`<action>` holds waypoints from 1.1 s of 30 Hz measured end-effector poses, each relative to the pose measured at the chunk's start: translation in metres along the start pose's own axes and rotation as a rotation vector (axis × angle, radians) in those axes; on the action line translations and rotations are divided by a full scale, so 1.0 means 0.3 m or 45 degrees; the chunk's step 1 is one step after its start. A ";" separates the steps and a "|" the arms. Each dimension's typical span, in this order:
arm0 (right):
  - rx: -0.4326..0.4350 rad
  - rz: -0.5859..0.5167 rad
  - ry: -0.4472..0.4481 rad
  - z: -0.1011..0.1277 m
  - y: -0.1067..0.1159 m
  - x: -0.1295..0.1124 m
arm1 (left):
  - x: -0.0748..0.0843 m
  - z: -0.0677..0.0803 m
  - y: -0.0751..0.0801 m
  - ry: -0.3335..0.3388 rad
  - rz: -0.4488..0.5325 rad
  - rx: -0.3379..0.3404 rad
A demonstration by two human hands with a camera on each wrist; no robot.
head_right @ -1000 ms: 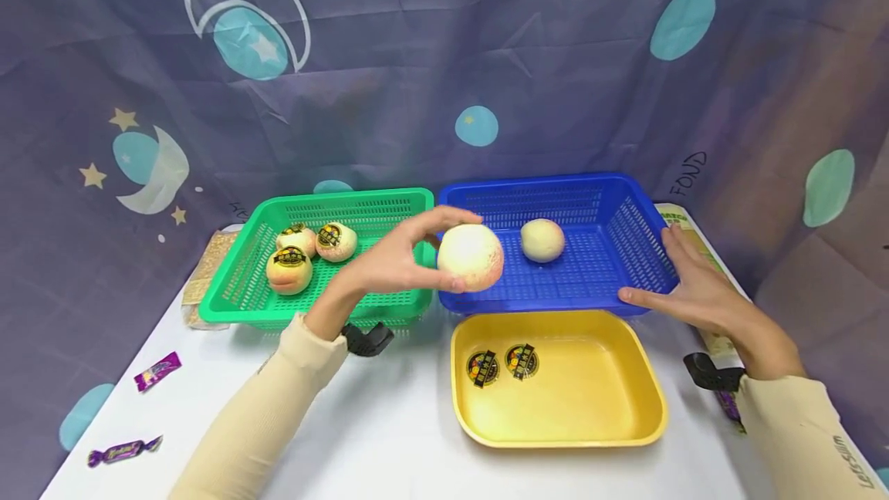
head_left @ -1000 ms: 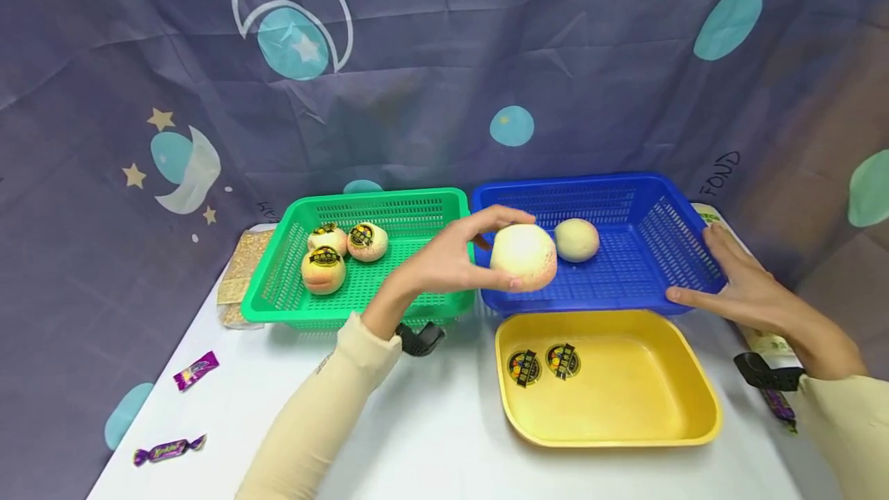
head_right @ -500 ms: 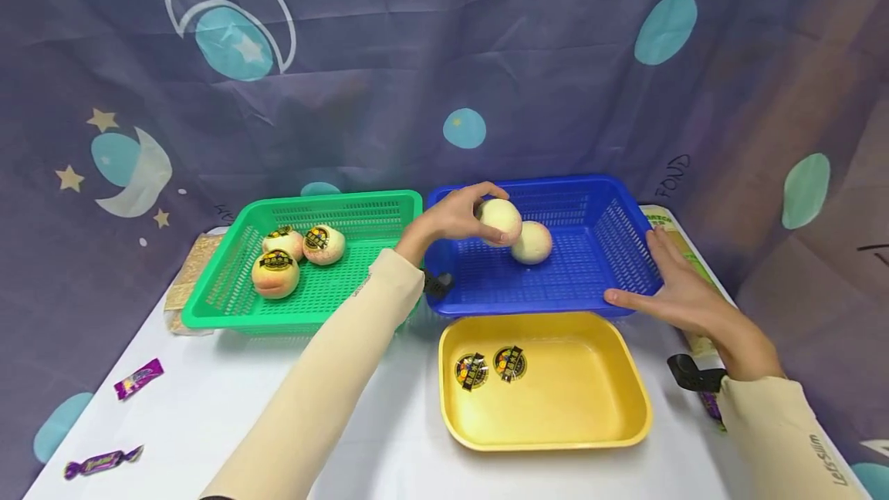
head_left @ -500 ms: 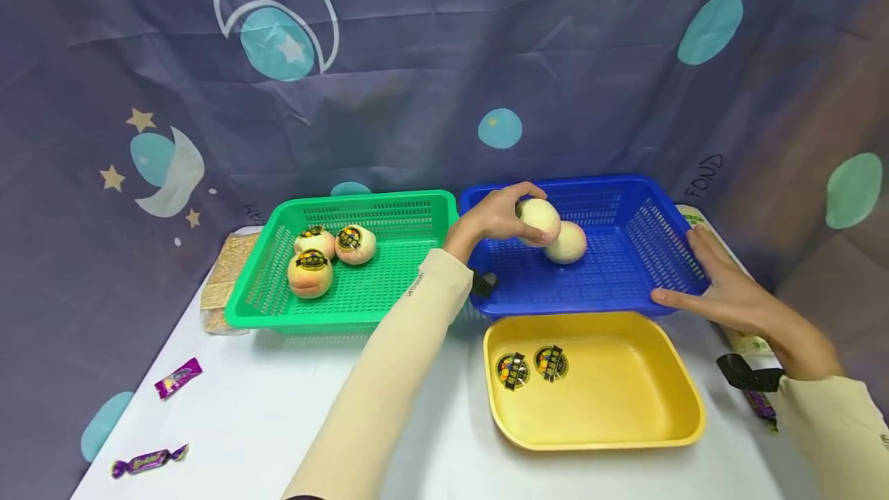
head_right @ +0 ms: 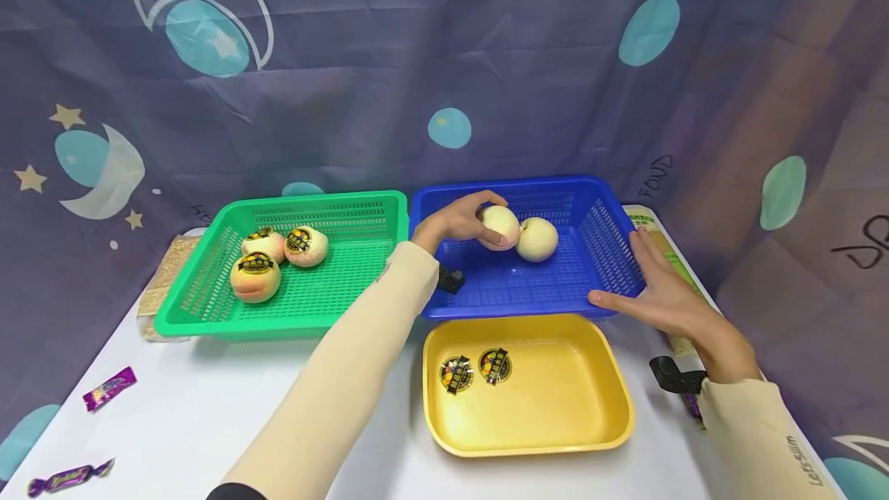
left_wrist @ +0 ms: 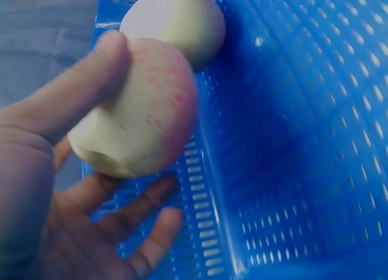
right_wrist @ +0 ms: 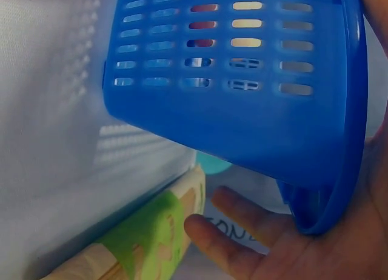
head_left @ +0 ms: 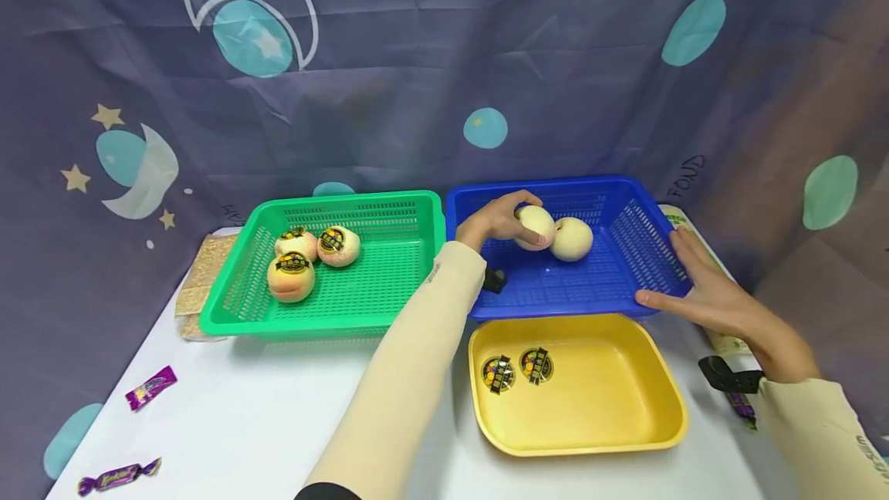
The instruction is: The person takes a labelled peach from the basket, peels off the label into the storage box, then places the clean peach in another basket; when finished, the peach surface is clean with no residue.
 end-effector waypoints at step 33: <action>0.053 -0.043 0.021 0.009 0.002 -0.008 | -0.014 -0.107 -0.032 -0.027 0.059 0.105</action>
Point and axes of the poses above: each hand's wrist, its own z-axis away from the middle knuckle, its own y-axis out of the back of the hand, x = y × z, the point moved 5 cm from there along -z, towards the middle knuckle, and after that the axes turned 11 degrees about -x, right-handed, at the moved point
